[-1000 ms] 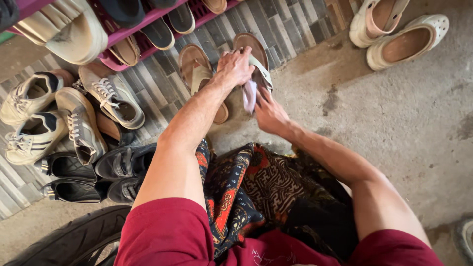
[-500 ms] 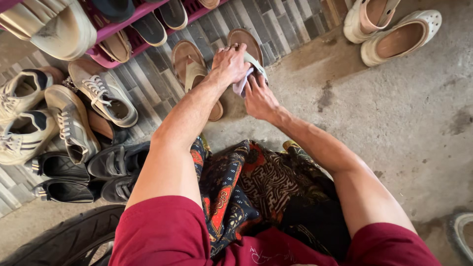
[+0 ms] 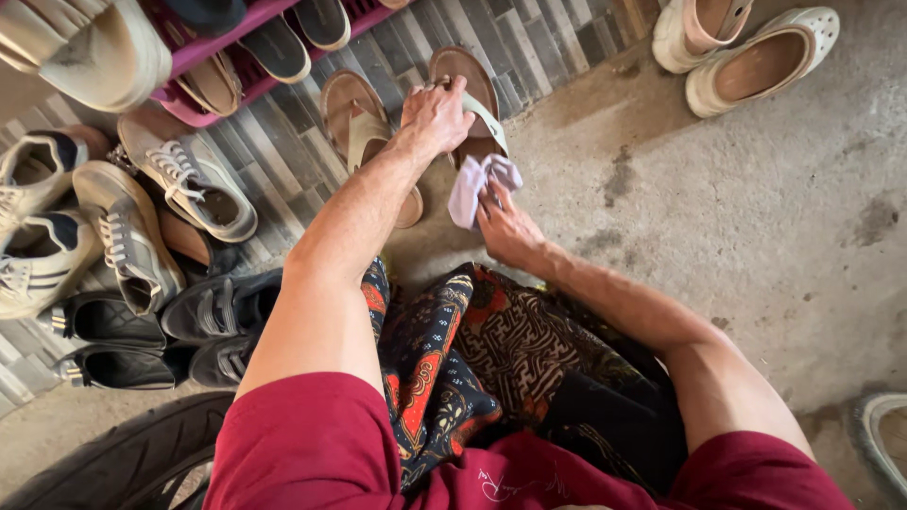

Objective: The person cleans a pair of sandals with a cloth, wiping the straps, the footbeds, and the soles before placing them back on a shoe rack.

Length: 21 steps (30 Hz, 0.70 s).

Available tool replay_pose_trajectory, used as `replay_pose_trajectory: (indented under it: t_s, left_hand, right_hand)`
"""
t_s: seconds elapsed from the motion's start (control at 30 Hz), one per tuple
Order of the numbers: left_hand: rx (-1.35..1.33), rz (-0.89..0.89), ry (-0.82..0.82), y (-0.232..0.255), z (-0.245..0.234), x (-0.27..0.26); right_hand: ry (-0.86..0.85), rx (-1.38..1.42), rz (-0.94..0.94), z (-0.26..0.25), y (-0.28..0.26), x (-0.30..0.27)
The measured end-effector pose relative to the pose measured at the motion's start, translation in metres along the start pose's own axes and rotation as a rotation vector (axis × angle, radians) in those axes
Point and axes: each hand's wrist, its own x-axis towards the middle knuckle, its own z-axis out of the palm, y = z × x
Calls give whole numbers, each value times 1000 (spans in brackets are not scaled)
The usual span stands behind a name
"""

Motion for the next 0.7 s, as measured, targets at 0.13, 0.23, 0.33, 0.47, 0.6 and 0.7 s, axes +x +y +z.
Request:
replay_pose_trajectory:
  t_s: [0.13, 0.23, 0.33, 0.47, 0.6, 0.7]
  left_hand:
    - [9, 62, 124, -3, 5, 2]
    - [-4, 32, 50, -6, 4, 2]
    - [14, 46, 53, -4, -1, 3]
    - [-8, -12, -56, -4, 4, 2]
    - [-55, -13, -16, -4, 8, 2]
    - [-59, 25, 109, 6, 0, -12]
  right_hand:
    - [119, 15, -26, -12, 12, 33]
    - [66, 8, -15, -11, 16, 37]
    - [44, 44, -93, -8, 22, 15]
    - [47, 102, -163, -2, 28, -17]
    - [57, 245, -201, -14, 35, -32]
    - [93, 444, -84, -32, 42, -31]
